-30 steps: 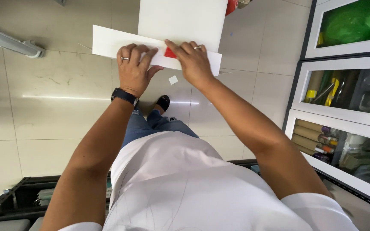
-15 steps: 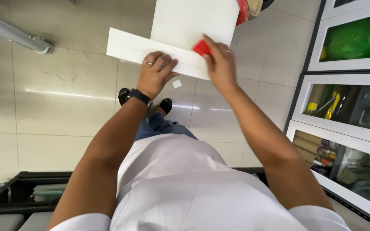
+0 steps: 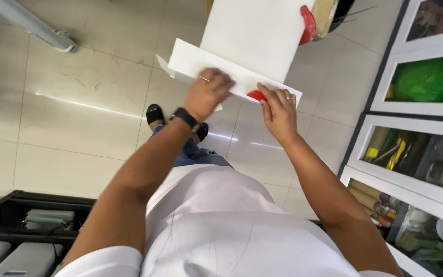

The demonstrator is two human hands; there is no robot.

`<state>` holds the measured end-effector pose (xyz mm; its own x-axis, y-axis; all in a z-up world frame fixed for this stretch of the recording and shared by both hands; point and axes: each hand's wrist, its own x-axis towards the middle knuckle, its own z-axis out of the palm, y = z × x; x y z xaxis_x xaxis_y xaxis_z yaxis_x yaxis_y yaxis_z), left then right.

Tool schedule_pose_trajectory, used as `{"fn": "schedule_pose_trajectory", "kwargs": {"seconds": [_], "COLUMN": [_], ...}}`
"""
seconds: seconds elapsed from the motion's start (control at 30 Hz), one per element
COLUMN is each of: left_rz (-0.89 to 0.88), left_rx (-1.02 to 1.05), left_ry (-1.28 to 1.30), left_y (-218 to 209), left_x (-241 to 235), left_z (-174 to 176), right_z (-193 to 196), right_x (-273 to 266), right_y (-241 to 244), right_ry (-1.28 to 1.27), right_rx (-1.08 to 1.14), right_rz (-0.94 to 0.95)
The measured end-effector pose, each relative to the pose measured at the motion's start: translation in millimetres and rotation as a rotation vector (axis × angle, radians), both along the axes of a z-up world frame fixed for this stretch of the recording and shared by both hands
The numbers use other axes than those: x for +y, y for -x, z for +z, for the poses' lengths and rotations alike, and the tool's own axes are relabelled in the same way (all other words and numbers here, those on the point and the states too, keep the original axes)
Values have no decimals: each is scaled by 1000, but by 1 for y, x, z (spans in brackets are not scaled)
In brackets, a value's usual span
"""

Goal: Applying adhesive strips to boards and using a roller to assemble white boxes

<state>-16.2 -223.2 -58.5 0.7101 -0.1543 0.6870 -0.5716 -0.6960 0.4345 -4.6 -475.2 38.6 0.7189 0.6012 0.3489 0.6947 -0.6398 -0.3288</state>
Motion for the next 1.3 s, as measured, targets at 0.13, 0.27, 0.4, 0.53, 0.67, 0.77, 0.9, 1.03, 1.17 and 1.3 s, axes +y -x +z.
{"fn": "schedule_pose_trajectory", "kwargs": {"seconds": [0.13,0.27,0.4,0.53,0.67,0.77,0.9,1.03,1.17,1.3], "left_rz": [201,342,412,287,277,273,287,298,288,300], "left_rx": [21,214,513,558,573,525,531,519,490,504], "left_ry": [-139,-163,-86,-45,-8,33,25,28,50,79], "left_y": [13,19,13,2,1,6,2,4,12,11], "left_x": [83,103,120,118,91,79,83,81,78,78], "left_z": [29,50,40,47,41,33,39,37,35,40], "right_z": [-4,-12,-18,-7,-11,-19,-13,-16,-18,-10], "right_x": [41,83,112,103,85,94,109,107,130,132], "right_y": [-6,-12,-38,-40,-19,-22,-41,-22,-33,-28], "right_ry": [15,160,236,181,172,205,131,95,200,110], "right_rx": [-46,-5,-30,43,40,3,73,126,1,53], "right_rz": [81,55,-34,1,48,10,-28,59,2,27]}}
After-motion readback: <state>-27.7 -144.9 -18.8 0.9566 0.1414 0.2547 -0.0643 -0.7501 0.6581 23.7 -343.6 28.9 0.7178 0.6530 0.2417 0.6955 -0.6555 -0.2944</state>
